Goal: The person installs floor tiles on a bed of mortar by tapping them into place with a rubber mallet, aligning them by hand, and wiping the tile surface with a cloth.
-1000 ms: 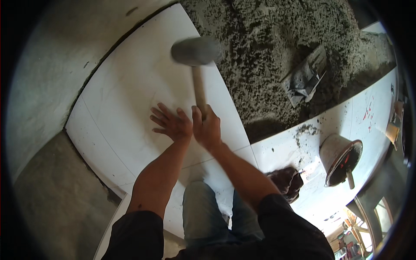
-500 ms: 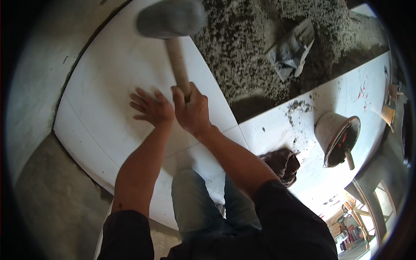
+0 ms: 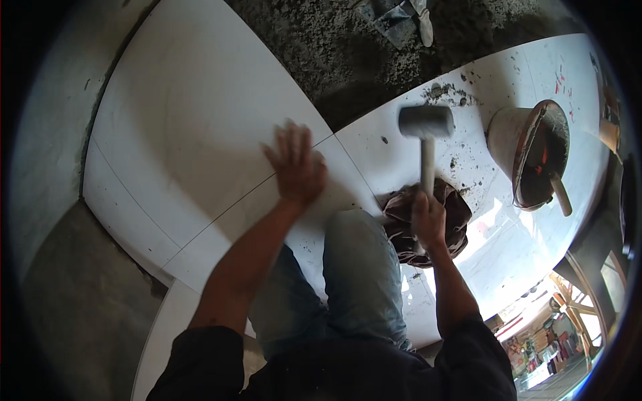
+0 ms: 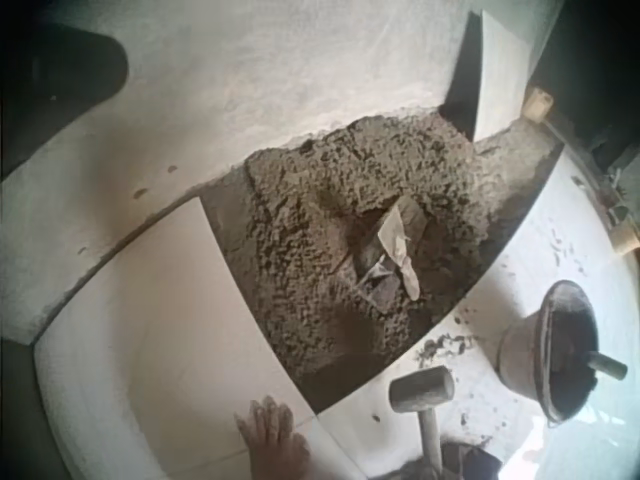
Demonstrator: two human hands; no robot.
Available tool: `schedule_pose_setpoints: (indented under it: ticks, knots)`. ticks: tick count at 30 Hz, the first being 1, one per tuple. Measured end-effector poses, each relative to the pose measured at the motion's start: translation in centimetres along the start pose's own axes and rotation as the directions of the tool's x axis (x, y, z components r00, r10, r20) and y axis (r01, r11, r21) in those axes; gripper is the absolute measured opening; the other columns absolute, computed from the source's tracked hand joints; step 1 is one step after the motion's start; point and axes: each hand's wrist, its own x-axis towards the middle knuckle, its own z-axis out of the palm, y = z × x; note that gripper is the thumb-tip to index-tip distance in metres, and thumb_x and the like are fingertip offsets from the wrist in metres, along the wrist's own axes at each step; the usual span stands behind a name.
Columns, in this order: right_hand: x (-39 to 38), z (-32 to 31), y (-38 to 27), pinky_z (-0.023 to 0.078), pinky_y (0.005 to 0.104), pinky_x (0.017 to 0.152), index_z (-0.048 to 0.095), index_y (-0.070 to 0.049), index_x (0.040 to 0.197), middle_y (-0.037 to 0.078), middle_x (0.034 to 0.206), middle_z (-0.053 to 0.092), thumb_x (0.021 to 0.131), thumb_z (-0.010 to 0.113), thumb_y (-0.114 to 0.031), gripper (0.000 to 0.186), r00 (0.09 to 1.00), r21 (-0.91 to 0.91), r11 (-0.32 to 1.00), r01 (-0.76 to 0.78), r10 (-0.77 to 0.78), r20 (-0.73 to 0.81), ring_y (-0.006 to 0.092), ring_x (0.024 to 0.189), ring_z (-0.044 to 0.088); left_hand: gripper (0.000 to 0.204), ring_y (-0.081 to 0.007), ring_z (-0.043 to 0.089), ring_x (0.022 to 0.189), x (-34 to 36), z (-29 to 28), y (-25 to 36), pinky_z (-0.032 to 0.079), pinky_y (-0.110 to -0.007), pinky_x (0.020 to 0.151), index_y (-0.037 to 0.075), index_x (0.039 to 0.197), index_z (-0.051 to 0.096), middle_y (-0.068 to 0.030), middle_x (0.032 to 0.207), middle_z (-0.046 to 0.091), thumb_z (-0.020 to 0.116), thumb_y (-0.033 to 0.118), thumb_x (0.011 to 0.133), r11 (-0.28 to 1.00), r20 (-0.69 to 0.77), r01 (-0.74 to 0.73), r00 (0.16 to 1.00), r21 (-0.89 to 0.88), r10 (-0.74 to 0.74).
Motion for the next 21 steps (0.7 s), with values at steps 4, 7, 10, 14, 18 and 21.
schedule_pose_setpoints:
  ticks: [4,7,10,14,18,21]
  knots:
    - [-1.2,-0.1,7.3,0.041,0.0349,0.051,0.053,0.001,0.072,0.006,0.053,0.047,0.093,0.051,-0.055,0.06,0.998,0.084,0.996,-0.007,0.012,-0.055,0.0156,0.053,0.05,0.071,-0.0428,0.011,0.142,-0.4,1.1,4.6,0.0,-0.071,0.106,0.006,0.147,0.026,-0.0175,0.155,0.018,0.047,0.04,0.089,0.998,0.086,0.058,0.995,-0.026,-0.056]
    - [-0.6,1.3,8.7,0.034,0.0274,0.043,0.049,-0.006,0.066,-0.002,0.052,0.041,0.093,0.051,-0.056,0.057,0.994,0.205,0.978,0.045,-0.025,-0.102,0.0073,0.046,0.042,0.073,-0.0409,0.01,0.143,0.1,1.1,6.0,0.002,-0.071,0.105,0.003,0.146,0.025,-0.0177,0.154,0.018,0.049,0.039,0.088,1.0,0.095,0.02,0.995,0.006,-0.02]
    - [-0.6,1.9,6.0,0.033,0.0263,0.038,0.047,-0.007,0.065,-0.002,0.049,0.04,0.092,0.053,-0.055,0.055,0.994,0.306,0.949,-0.069,0.093,-0.065,0.0074,0.04,0.041,0.074,-0.0395,0.011,0.143,-0.6,1.3,5.1,0.003,-0.071,0.105,0.002,0.146,0.024,-0.0178,0.154,0.017,0.05,0.039,0.088,1.0,0.098,0.026,0.995,0.009,-0.027]
    - [0.5,1.7,7.1,0.034,0.0262,0.035,0.048,-0.007,0.066,-0.002,0.047,0.04,0.091,0.055,-0.055,0.055,0.995,0.344,0.934,-0.095,0.1,0.001,0.0092,0.036,0.042,0.076,-0.038,0.013,0.143,-2.5,1.1,5.0,0.005,-0.071,0.105,0.001,0.146,0.022,-0.0177,0.154,0.018,0.051,0.039,0.087,0.995,0.069,0.099,0.993,-0.027,-0.097]
    - [0.4,1.7,7.4,0.035,0.0266,0.035,0.051,-0.005,0.07,0.0,0.044,0.041,0.09,0.057,-0.055,0.055,0.993,0.262,0.959,-0.106,0.115,-0.02,0.0114,0.036,0.045,0.075,-0.0375,0.015,0.142,-2.5,1.0,5.1,0.007,-0.072,0.105,0.002,0.145,0.024,-0.017,0.153,0.019,0.052,0.039,0.086,0.993,0.091,0.112,0.99,-0.027,-0.109]
    - [0.7,1.8,7.2,0.036,0.0273,0.034,0.052,-0.003,0.075,0.001,0.045,0.042,0.091,0.056,-0.054,0.054,0.984,0.277,0.944,-0.178,0.179,0.024,0.0124,0.036,0.046,0.072,-0.0354,0.018,0.142,-1.9,1.0,4.4,0.01,-0.071,0.106,0.002,0.143,0.032,-0.0151,0.153,0.022,0.054,0.039,0.085,0.997,0.093,0.051,0.995,-0.059,-0.045]
